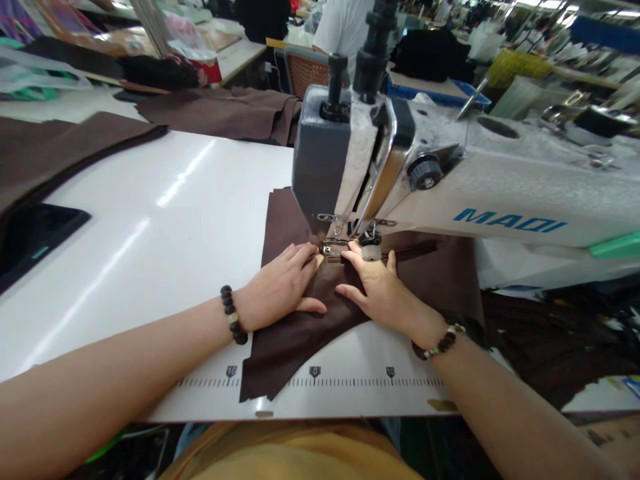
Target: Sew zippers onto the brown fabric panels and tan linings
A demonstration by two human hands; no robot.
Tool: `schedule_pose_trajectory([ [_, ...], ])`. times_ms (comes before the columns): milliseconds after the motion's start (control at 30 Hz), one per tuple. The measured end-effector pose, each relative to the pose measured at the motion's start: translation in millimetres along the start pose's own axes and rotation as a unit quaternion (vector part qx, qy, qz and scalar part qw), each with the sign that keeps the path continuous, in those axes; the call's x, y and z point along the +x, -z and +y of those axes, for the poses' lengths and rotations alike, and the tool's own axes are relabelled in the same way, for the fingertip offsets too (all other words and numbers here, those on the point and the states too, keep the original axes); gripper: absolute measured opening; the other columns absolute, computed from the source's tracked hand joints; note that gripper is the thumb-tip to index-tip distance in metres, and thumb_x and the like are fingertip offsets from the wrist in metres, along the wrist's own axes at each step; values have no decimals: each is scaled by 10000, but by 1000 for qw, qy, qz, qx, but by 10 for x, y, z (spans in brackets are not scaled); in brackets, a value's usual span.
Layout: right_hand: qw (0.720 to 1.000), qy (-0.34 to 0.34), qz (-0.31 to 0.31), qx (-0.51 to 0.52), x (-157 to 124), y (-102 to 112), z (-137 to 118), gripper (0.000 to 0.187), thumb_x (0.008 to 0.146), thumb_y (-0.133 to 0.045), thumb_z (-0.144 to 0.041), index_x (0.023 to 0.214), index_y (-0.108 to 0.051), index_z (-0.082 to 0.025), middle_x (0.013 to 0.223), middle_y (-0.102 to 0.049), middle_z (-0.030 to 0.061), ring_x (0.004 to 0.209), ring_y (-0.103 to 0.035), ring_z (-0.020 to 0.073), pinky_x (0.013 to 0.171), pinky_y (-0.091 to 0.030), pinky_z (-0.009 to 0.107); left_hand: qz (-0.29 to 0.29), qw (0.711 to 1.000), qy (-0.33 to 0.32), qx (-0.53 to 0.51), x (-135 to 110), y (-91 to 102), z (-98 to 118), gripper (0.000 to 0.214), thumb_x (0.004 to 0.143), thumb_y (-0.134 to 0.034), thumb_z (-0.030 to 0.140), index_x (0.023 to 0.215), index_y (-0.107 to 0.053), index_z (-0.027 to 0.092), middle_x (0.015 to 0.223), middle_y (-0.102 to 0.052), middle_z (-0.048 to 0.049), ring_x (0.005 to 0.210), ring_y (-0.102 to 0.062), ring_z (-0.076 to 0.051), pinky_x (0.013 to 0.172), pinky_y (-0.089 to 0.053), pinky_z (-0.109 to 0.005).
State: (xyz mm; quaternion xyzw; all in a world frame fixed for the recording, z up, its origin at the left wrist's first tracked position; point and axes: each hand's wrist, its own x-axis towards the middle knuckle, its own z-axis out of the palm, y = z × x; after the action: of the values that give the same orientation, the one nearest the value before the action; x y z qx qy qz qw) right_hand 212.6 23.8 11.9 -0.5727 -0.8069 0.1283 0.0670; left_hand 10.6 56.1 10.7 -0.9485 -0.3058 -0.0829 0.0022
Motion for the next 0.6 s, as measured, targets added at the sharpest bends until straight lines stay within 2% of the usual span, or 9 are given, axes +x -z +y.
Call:
schedule_pose_trajectory([
  [167,998,-11,48,-45,21,-50,-87,331,905,-444,-321,1205,-477,-184,1344,-413,101,1274,-294,324,965,-160,698,2,1000,1,15,8,-23,-5,849,689,-543,661,1172,-444,-31,1175,-466,-221,1138,-416,-310,1001,-342,-429],
  [300,993,-14,88,-75,26,-147,-159,351,897,-459,-262,1246,-460,-223,1334,-413,119,1269,-301,333,966,-205,667,-19,1000,8,16,50,26,-11,837,674,-553,666,1153,-468,-16,1151,-480,-209,1091,-449,-308,973,-366,-433],
  [500,995,41,67,-54,30,-125,-128,337,904,-394,-148,1232,-469,-174,1325,-435,93,1262,-332,231,1038,-231,553,-44,999,8,5,118,51,-28,825,655,-556,671,1109,-497,-15,1116,-495,-206,1090,-456,-309,969,-374,-424],
  [600,995,18,68,-64,17,-128,-170,337,906,-384,-146,1234,-461,-167,1318,-447,91,1265,-327,250,1024,-171,620,-20,1000,5,2,97,-8,-40,826,691,-516,673,1137,-471,-21,1159,-482,-222,1135,-435,-307,991,-354,-429],
])
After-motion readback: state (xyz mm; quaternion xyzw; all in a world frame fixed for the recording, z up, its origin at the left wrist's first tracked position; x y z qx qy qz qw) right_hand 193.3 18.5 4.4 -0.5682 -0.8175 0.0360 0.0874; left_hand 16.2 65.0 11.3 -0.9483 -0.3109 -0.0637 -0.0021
